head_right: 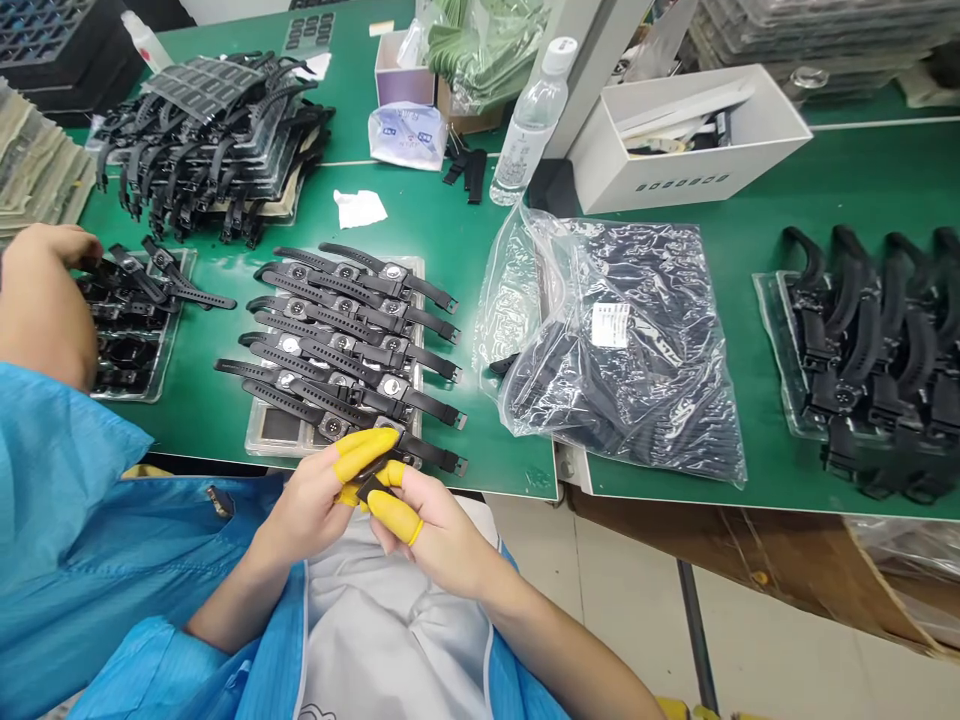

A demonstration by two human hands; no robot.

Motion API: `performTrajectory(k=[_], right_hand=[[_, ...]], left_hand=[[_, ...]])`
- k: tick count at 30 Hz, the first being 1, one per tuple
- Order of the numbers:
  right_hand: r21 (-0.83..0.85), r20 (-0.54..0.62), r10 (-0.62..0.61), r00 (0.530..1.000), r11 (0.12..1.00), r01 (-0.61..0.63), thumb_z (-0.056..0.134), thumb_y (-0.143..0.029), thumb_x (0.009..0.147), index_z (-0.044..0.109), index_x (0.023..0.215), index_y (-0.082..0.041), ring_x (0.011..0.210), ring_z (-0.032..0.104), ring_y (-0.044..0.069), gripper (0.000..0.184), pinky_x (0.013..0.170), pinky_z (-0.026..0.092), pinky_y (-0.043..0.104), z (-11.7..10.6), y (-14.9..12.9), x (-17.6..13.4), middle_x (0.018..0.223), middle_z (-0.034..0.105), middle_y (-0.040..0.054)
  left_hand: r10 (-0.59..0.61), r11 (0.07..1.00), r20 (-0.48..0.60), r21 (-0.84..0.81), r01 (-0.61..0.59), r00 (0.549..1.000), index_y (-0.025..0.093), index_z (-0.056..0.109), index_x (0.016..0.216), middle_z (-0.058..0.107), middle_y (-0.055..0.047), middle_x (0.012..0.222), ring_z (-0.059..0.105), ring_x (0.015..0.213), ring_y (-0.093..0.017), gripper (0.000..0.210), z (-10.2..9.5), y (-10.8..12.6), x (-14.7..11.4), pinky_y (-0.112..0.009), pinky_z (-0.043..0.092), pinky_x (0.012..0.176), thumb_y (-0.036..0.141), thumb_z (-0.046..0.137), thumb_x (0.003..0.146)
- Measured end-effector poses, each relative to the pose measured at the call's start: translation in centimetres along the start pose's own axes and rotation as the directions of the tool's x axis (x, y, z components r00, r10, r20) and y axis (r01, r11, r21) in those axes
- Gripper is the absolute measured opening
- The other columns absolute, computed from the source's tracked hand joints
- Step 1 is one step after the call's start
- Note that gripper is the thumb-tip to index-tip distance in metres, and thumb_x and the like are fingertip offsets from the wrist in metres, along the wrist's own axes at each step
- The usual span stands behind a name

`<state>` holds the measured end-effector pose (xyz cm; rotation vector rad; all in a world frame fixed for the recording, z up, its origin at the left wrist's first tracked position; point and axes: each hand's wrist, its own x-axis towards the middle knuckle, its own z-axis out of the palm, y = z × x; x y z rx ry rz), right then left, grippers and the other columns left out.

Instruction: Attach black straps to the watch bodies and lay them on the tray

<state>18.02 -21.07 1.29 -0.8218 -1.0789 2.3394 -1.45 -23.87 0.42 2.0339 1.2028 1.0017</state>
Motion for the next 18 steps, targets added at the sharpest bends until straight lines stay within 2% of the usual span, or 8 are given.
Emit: performTrajectory(k=[3, 10, 14, 16, 18], right_hand=[[0.051, -0.012, -0.002, 1.000, 0.999, 0.003, 0.069, -0.067, 0.093, 0.056, 0.089, -0.021, 0.046, 0.034, 0.009, 0.048, 0.046, 0.025, 0.024, -0.2, 0.5, 0.2, 0.053, 0.049, -0.0073], [0.247, -0.110, 0.001, 0.994, 0.969, 0.026, 0.073, -0.058, 0.090, 0.056, 0.087, -0.022, 0.040, 0.027, 0.008, 0.041, 0.042, 0.022, 0.023, 0.2, 1.2, 0.6, 0.045, 0.043, -0.0101], [0.285, -0.144, 0.032, 0.989, 0.958, 0.010, 0.074, -0.056, 0.088, 0.058, 0.089, -0.021, 0.039, 0.023, 0.007, 0.039, 0.041, 0.021, 0.022, 0.3, 1.0, 0.7, 0.045, 0.042, -0.0107], [0.270, -0.144, 0.030, 0.989, 0.963, 0.011, 0.074, -0.056, 0.089, 0.058, 0.088, -0.020, 0.039, 0.022, 0.006, 0.039, 0.041, 0.021, 0.021, 0.2, 0.9, 0.7, 0.045, 0.042, -0.0108], [0.234, -0.137, 0.032, 0.990, 0.972, 0.001, 0.073, -0.057, 0.090, 0.059, 0.089, -0.020, 0.040, 0.021, 0.006, 0.040, 0.041, 0.020, 0.021, 0.1, 0.9, 0.7, 0.045, 0.041, -0.0113]], left_hand=[[-0.015, 1.000, 0.031, 0.027, 0.015, 0.999, 0.026, 0.046, 0.159, 0.068, -0.012, 0.139, 0.066, 0.132, -0.024, 0.073, 0.1, -0.1, -0.1, -0.043, 0.060, 0.110, 0.000, 0.044, 0.091], [0.013, 1.000, -0.028, -0.025, -0.014, 1.000, 0.025, 0.042, 0.160, 0.064, -0.015, 0.133, 0.065, 0.125, -0.026, 0.064, 0.3, -0.3, -0.1, -0.042, 0.061, 0.103, 0.007, 0.043, 0.098], [0.031, 0.998, 0.068, -0.047, -0.028, 0.997, 0.021, 0.037, 0.163, 0.058, -0.018, 0.135, 0.062, 0.125, -0.027, 0.059, -0.4, 0.2, 0.3, -0.044, 0.059, 0.104, 0.018, 0.042, 0.104], [0.054, 0.998, 0.080, 0.004, -0.055, 0.995, 0.018, 0.036, 0.162, 0.058, -0.019, 0.133, 0.061, 0.125, -0.029, 0.058, -0.7, 0.4, 0.4, -0.046, 0.059, 0.104, 0.022, 0.043, 0.104], [0.065, 0.988, 0.075, 0.136, -0.075, 0.995, 0.016, 0.037, 0.161, 0.060, -0.019, 0.129, 0.061, 0.121, -0.030, 0.059, -0.9, 0.6, 0.4, -0.049, 0.059, 0.103, 0.022, 0.046, 0.103]])
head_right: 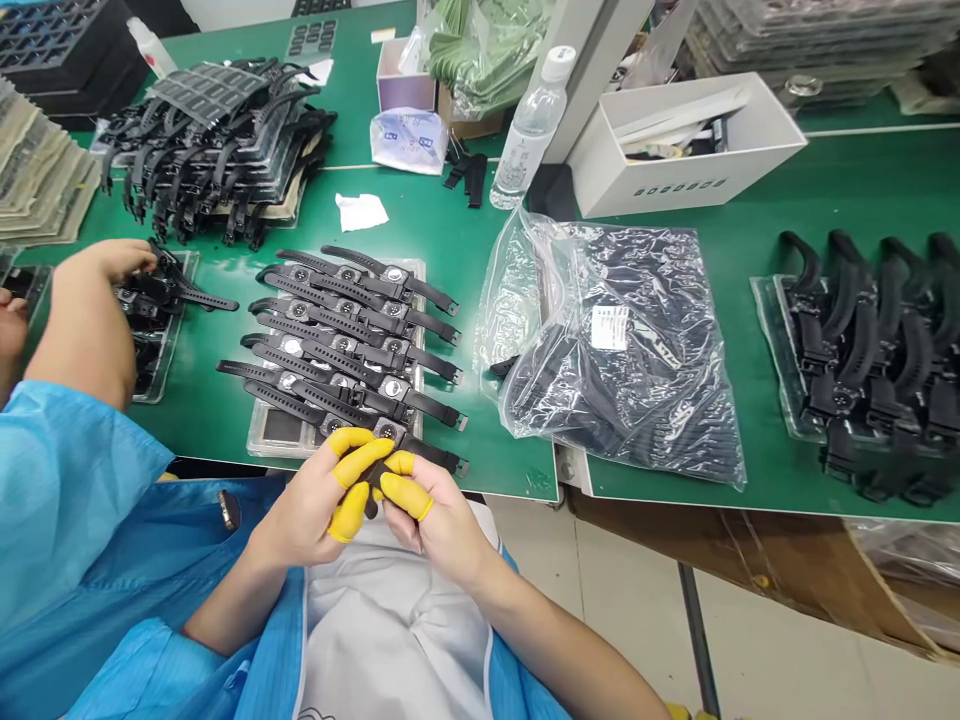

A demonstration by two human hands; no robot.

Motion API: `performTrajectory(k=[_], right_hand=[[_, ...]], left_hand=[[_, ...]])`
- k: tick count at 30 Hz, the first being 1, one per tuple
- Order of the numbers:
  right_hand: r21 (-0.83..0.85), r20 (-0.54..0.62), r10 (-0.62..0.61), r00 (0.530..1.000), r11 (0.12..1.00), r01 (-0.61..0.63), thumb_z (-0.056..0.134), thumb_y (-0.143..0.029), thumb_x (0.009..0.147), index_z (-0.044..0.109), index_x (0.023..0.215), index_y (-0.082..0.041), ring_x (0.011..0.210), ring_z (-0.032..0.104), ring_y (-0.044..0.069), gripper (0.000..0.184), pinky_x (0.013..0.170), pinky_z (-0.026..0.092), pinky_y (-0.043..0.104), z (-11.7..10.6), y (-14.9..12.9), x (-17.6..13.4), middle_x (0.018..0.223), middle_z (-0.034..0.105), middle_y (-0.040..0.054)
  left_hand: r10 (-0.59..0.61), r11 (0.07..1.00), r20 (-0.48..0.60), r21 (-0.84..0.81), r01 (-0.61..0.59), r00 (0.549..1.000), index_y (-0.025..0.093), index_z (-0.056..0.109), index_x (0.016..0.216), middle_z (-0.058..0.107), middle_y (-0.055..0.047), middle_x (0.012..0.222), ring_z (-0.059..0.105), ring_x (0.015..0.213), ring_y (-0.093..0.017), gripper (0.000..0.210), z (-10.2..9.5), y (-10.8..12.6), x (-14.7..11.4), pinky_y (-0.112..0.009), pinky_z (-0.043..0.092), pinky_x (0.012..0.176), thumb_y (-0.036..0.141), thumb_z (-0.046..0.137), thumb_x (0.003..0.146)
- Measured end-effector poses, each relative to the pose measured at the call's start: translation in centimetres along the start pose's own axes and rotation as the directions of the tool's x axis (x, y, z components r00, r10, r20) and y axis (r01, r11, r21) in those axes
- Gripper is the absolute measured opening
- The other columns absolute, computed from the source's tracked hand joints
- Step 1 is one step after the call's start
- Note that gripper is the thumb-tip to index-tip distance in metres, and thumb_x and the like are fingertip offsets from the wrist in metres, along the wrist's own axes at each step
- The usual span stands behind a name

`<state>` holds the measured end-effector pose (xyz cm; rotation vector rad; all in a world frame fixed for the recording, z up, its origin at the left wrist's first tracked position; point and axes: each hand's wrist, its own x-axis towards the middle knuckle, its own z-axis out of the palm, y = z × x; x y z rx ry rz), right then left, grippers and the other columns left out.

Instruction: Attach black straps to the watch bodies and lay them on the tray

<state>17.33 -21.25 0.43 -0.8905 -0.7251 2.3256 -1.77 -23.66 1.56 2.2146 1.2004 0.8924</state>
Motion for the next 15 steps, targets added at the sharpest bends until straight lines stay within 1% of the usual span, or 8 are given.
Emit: performTrajectory(k=[2, 4, 8, 10, 11, 12, 13, 15], right_hand=[[-0.045, 0.006, 0.008, 1.000, 0.999, -0.008, 0.072, -0.058, 0.091, 0.059, 0.091, -0.020, 0.041, 0.020, 0.006, 0.041, 0.041, 0.020, 0.021, -0.2, 0.0, 0.0, 0.046, 0.040, -0.0119], [-0.082, 0.029, 0.012, 1.000, 0.997, -0.009, 0.070, -0.060, 0.093, 0.058, 0.090, -0.020, 0.041, 0.020, 0.006, 0.042, 0.041, 0.020, 0.021, -0.3, 0.1, 0.0, 0.047, 0.039, -0.0120], [-0.191, 0.092, -0.022, 0.995, 0.981, 0.039, 0.062, -0.062, 0.099, 0.055, 0.089, -0.022, 0.041, 0.025, 0.008, 0.042, 0.043, 0.023, 0.023, -0.3, -0.1, -0.1, 0.048, 0.040, -0.0111], [-0.343, 0.092, -0.105, 0.990, 0.930, 0.130, 0.060, -0.059, 0.101, 0.057, 0.091, -0.022, 0.045, 0.037, 0.010, 0.038, 0.047, 0.031, 0.024, -0.2, -0.6, -0.2, 0.054, 0.050, -0.0075], [-0.455, 0.100, -0.169, 0.981, 0.869, 0.196, 0.062, -0.056, 0.101, 0.059, 0.094, -0.022, 0.051, 0.046, 0.012, 0.035, 0.051, 0.037, 0.026, -0.2, -0.9, -0.3, 0.061, 0.058, -0.0043], [-0.576, 0.128, -0.236, 0.963, 0.773, 0.266, 0.063, -0.052, 0.101, 0.061, 0.096, -0.022, 0.059, 0.054, 0.014, 0.030, 0.057, 0.042, 0.027, -0.2, -1.3, -0.3, 0.070, 0.065, -0.0009], [-0.689, 0.176, -0.288, 0.941, 0.648, 0.326, 0.064, -0.047, 0.101, 0.063, 0.098, -0.022, 0.066, 0.059, 0.016, 0.025, 0.062, 0.045, 0.029, -0.2, -1.7, -0.4, 0.079, 0.070, 0.0019], [-0.837, 0.286, -0.316, 0.905, 0.377, 0.397, 0.061, -0.038, 0.103, 0.066, 0.103, -0.020, 0.068, 0.061, 0.017, 0.018, 0.063, 0.044, 0.030, -0.4, -2.5, -0.3, 0.084, 0.073, 0.0036]], left_hand=[[0.005, 0.991, 0.029, 0.132, -0.009, 1.000, 0.014, 0.039, 0.157, 0.061, -0.020, 0.126, 0.062, 0.118, -0.032, 0.058, -0.2, 0.1, 0.1, -0.051, 0.059, 0.102, 0.021, 0.050, 0.100], [0.010, 0.986, 0.074, 0.168, -0.022, 0.997, 0.012, 0.043, 0.153, 0.063, -0.020, 0.124, 0.063, 0.114, -0.031, 0.054, -0.5, 0.2, 0.2, -0.050, 0.060, 0.100, 0.021, 0.050, 0.100], [0.019, 1.000, 0.102, 0.019, -0.021, 0.995, 0.015, 0.044, 0.152, 0.065, -0.019, 0.125, 0.066, 0.114, -0.028, 0.050, -1.1, -0.1, 0.2, -0.043, 0.063, 0.096, 0.024, 0.047, 0.103], [0.009, 0.999, 0.101, -0.036, -0.006, 0.995, 0.018, 0.038, 0.158, 0.064, -0.019, 0.133, 0.066, 0.121, -0.029, 0.057, -1.5, -0.3, -0.2, -0.043, 0.062, 0.099, 0.026, 0.051, 0.104], [-0.010, 0.999, 0.103, -0.046, 0.015, 0.995, 0.020, 0.035, 0.160, 0.064, -0.019, 0.136, 0.066, 0.123, -0.029, 0.060, -1.9, -0.4, -0.4, -0.042, 0.062, 0.100, 0.025, 0.052, 0.104], [-0.042, 0.998, 0.110, -0.045, 0.047, 0.993, 0.022, 0.033, 0.162, 0.066, -0.017, 0.137, 0.068, 0.124, -0.027, 0.061, -2.4, -0.5, -0.7, -0.040, 0.062, 0.100, 0.022, 0.052, 0.103], [-0.083, 0.996, 0.114, -0.030, 0.087, 0.990, 0.024, 0.034, 0.162, 0.068, -0.015, 0.135, 0.069, 0.122, -0.026, 0.061, -3.1, -0.6, -1.1, -0.038, 0.062, 0.099, 0.018, 0.051, 0.103], [-0.203, 0.979, 0.108, 0.043, 0.200, 0.973, 0.026, 0.041, 0.158, 0.074, -0.009, 0.127, 0.073, 0.113, -0.022, 0.060, -4.8, -0.7, -1.7, -0.033, 0.062, 0.095, 0.012, 0.048, 0.100]])
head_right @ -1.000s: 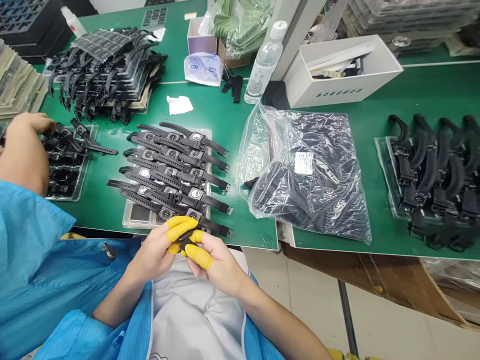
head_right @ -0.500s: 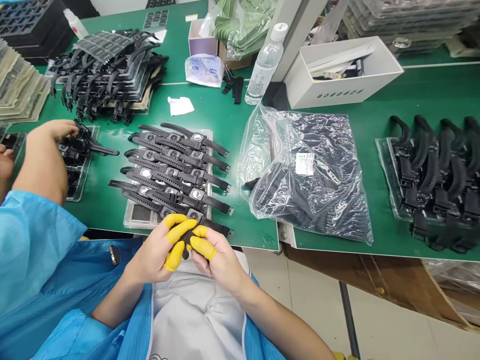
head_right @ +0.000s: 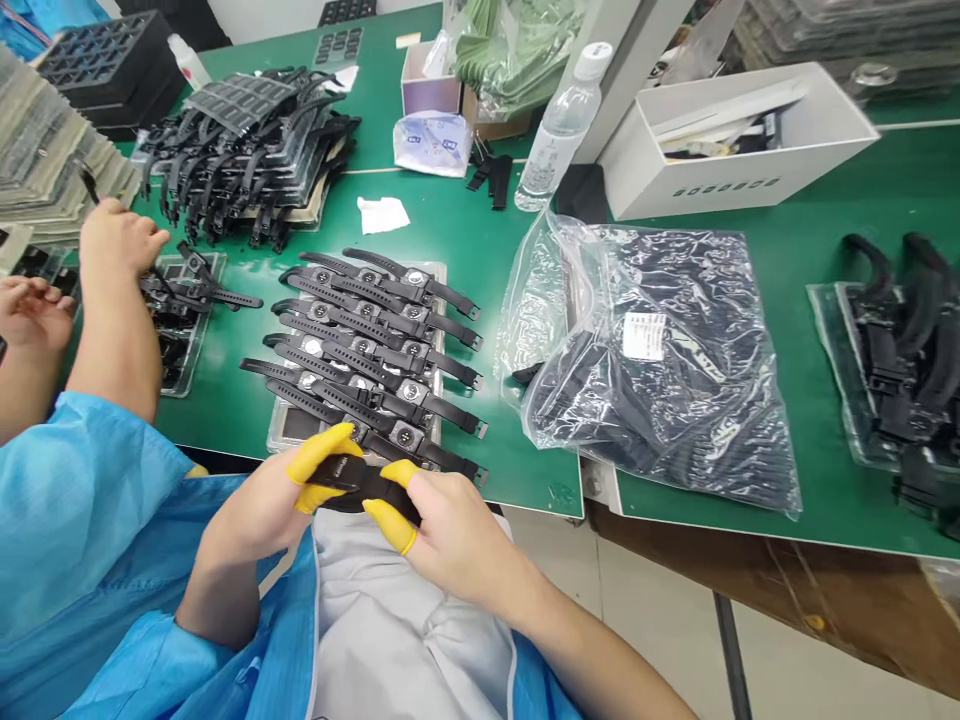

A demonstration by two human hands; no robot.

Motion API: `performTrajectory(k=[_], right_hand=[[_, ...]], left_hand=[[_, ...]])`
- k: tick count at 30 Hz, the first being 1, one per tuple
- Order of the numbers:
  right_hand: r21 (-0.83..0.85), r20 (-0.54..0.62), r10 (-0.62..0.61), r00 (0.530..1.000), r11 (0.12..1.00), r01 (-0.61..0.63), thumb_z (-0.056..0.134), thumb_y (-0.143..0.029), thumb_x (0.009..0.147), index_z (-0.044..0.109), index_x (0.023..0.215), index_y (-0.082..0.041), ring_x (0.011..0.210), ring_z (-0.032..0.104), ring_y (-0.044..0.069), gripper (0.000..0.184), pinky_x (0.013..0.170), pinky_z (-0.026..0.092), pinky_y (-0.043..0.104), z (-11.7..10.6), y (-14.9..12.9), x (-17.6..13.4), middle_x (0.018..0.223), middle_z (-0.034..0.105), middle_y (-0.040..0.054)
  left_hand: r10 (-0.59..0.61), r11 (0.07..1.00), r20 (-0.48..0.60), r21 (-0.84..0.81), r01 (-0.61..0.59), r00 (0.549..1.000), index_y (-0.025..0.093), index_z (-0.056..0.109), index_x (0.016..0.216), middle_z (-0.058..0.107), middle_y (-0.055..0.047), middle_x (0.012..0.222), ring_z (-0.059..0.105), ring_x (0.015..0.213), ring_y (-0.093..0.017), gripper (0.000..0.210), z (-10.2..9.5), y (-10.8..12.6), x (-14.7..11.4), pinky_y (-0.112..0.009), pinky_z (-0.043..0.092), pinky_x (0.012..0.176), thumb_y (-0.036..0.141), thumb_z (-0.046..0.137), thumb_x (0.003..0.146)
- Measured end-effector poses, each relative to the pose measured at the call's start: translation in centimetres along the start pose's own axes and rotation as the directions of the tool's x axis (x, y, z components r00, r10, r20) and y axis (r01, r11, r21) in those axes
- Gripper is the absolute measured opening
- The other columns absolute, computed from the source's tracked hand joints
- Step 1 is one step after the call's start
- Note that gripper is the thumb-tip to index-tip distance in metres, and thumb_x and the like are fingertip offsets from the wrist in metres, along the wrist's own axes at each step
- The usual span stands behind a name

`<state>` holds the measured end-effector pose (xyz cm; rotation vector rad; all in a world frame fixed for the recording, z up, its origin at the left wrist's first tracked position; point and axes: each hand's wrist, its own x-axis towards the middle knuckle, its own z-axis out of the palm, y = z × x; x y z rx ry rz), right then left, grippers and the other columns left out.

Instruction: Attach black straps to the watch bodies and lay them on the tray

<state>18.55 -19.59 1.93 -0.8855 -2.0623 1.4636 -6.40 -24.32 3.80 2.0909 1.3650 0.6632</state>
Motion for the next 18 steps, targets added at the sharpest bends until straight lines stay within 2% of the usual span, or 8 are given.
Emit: performTrajectory(k=[2, 5, 7, 10, 14, 16, 18], right_hand=[[-0.207, 0.037, -0.069, 0.997, 0.976, 0.075, 0.055, -0.033, 0.106, 0.067, 0.106, -0.019, 0.062, 0.057, 0.016, 0.019, 0.058, 0.041, 0.030, -0.6, 0.0, 0.3, 0.080, 0.070, 0.0026], [-0.432, 0.016, -0.169, 0.985, 0.888, 0.159, 0.049, -0.027, 0.107, 0.067, 0.096, -0.018, 0.064, 0.057, 0.017, 0.023, 0.056, 0.040, 0.030, -0.7, -0.1, 1.2, 0.082, 0.066, 0.0046], [-0.561, 0.014, -0.228, 0.974, 0.804, 0.196, 0.048, -0.023, 0.105, 0.066, 0.085, -0.019, 0.068, 0.058, 0.018, 0.027, 0.054, 0.037, 0.031, 0.0, -0.3, 2.1, 0.084, 0.065, 0.0064], [-0.694, 0.068, -0.264, 0.962, 0.680, 0.236, 0.052, -0.015, 0.100, 0.065, 0.080, -0.020, 0.072, 0.060, 0.020, 0.024, 0.053, 0.035, 0.032, 1.7, -0.8, 3.7, 0.086, 0.066, 0.0080], [-0.762, 0.159, -0.181, 0.971, 0.602, 0.237, 0.056, -0.005, 0.094, 0.067, 0.091, -0.019, 0.077, 0.063, 0.021, 0.018, 0.053, 0.032, 0.032, 3.8, -1.4, 6.1, 0.086, 0.068, 0.0080], [-0.779, 0.164, -0.140, 0.977, 0.589, 0.215, 0.057, -0.003, 0.093, 0.067, 0.096, -0.019, 0.080, 0.064, 0.022, 0.019, 0.052, 0.032, 0.032, 4.3, -1.3, 6.8, 0.088, 0.069, 0.0077], [-0.795, 0.134, -0.151, 0.979, 0.573, 0.198, 0.058, -0.004, 0.093, 0.067, 0.094, -0.019, 0.080, 0.065, 0.021, 0.018, 0.051, 0.031, 0.031, 4.3, -0.8, 6.8, 0.088, 0.068, 0.0074]], left_hand=[[-0.106, 0.987, -0.028, 0.117, 0.108, 0.994, 0.025, 0.053, 0.148, 0.076, -0.007, 0.119, 0.075, 0.104, -0.021, 0.053, -2.0, -0.3, -0.8, -0.031, 0.062, 0.091, 0.010, 0.049, 0.098], [-0.137, 0.919, -0.090, 0.360, 0.160, 0.987, 0.023, 0.069, 0.127, 0.077, -0.008, 0.115, 0.071, 0.101, -0.024, 0.036, -4.8, -0.6, -1.7, -0.036, 0.059, 0.089, 0.013, 0.050, 0.098], [-0.131, 0.861, -0.120, 0.478, 0.173, 0.984, 0.022, 0.072, 0.119, 0.076, -0.009, 0.112, 0.068, 0.101, -0.026, 0.032, -6.2, -0.8, -2.4, -0.040, 0.056, 0.089, 0.014, 0.048, 0.100], [-0.220, 0.815, -0.127, 0.520, 0.254, 0.967, 0.022, 0.070, 0.119, 0.074, -0.008, 0.104, 0.066, 0.096, -0.025, 0.034, -7.6, -1.8, -3.1, -0.041, 0.052, 0.091, 0.011, 0.046, 0.098], [-0.383, 0.765, -0.043, 0.545, 0.343, 0.923, 0.023, 0.073, 0.109, 0.071, -0.007, 0.099, 0.063, 0.097, -0.026, 0.032, -8.3, -4.4, -3.0, -0.042, 0.047, 0.094, 0.009, 0.048, 0.094], [-0.411, 0.761, -0.017, 0.544, 0.353, 0.912, 0.023, 0.073, 0.106, 0.068, -0.007, 0.098, 0.062, 0.100, -0.027, 0.031, -8.0, -5.9, -2.3, -0.043, 0.046, 0.096, 0.007, 0.049, 0.093], [-0.389, 0.774, -0.031, 0.531, 0.345, 0.921, 0.022, 0.072, 0.105, 0.067, -0.008, 0.100, 0.060, 0.103, -0.027, 0.028, -7.3, -7.0, -1.7, -0.045, 0.045, 0.101, 0.007, 0.050, 0.094]])
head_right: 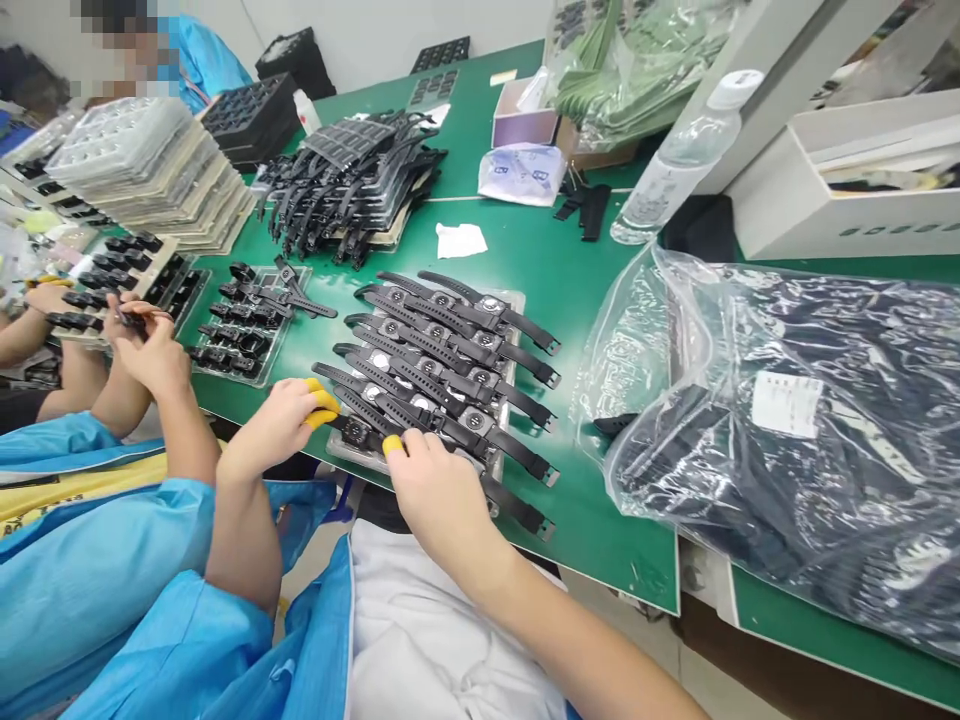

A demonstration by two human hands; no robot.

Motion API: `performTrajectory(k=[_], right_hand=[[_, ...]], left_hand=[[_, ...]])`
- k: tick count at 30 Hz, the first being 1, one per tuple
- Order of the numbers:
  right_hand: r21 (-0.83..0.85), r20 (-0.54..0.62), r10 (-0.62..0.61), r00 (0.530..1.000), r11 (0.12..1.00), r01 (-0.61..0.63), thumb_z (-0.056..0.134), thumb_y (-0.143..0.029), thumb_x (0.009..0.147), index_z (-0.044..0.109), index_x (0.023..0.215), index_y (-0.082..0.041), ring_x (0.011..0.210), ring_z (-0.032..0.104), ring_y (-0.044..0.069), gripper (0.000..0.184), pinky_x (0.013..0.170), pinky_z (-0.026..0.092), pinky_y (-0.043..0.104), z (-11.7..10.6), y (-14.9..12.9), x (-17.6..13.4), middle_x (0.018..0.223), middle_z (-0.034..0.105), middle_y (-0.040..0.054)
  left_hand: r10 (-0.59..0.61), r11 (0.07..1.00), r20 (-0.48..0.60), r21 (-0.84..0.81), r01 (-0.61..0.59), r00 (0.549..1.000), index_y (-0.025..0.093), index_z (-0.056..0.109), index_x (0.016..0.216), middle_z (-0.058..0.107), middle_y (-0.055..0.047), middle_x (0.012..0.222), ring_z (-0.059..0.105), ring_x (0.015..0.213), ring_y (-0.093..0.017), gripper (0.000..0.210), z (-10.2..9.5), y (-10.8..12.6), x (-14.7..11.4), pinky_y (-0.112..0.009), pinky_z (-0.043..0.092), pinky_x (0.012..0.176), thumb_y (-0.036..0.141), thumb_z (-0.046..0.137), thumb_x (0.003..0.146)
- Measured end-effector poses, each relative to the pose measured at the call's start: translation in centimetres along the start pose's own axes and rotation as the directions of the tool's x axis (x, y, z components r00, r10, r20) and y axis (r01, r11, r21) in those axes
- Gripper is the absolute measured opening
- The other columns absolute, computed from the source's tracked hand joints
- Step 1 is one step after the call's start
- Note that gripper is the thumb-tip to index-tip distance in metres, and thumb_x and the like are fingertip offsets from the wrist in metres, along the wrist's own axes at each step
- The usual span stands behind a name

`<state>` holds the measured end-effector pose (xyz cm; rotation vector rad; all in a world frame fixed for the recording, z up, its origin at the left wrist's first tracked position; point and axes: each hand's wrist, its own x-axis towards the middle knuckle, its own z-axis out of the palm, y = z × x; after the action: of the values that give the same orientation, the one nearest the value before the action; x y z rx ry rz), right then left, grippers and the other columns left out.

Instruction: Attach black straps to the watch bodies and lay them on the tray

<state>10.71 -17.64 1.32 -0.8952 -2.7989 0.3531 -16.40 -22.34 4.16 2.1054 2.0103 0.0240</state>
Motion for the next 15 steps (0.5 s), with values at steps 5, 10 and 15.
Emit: performTrajectory(k=[5, 10, 15], right_hand=[[-0.029, -0.213, -0.010, 0.977, 1.000, 0.004, 0.049, -0.016, 0.102, 0.066, 0.085, -0.020, 0.067, 0.064, 0.017, 0.024, 0.043, 0.031, 0.028, 0.9, 1.8, -2.3, 0.087, 0.066, 0.0069], [0.126, -0.346, -0.015, 0.938, 0.990, 0.062, 0.037, -0.035, 0.109, 0.066, 0.102, -0.021, 0.061, 0.066, 0.016, 0.033, 0.038, 0.039, 0.026, 1.3, 4.7, -4.4, 0.099, 0.072, 0.0096], [0.294, -0.376, 0.097, 0.922, 0.956, 0.019, 0.045, -0.042, 0.104, 0.066, 0.093, -0.026, 0.063, 0.070, 0.016, 0.029, 0.040, 0.045, 0.026, 3.0, 7.3, -6.5, 0.106, 0.077, 0.0069]], left_hand=[[-0.184, 0.983, -0.160, -0.012, 0.185, 0.970, 0.018, 0.066, 0.101, 0.064, -0.012, 0.109, 0.058, 0.110, -0.029, 0.009, 1.7, 0.8, -1.0, -0.044, 0.048, 0.100, 0.024, 0.059, 0.099], [-0.433, 0.893, 0.088, -0.092, 0.441, 0.897, 0.019, 0.067, 0.093, 0.064, -0.006, 0.091, 0.064, 0.086, -0.023, 0.028, 2.5, 3.5, -3.9, -0.032, 0.049, 0.077, 0.044, 0.060, 0.102], [-0.470, 0.854, 0.157, -0.168, 0.492, 0.869, 0.019, 0.067, 0.091, 0.060, -0.005, 0.091, 0.061, 0.077, -0.020, 0.035, 2.7, 5.6, -4.3, -0.031, 0.043, 0.070, 0.051, 0.058, 0.102]])
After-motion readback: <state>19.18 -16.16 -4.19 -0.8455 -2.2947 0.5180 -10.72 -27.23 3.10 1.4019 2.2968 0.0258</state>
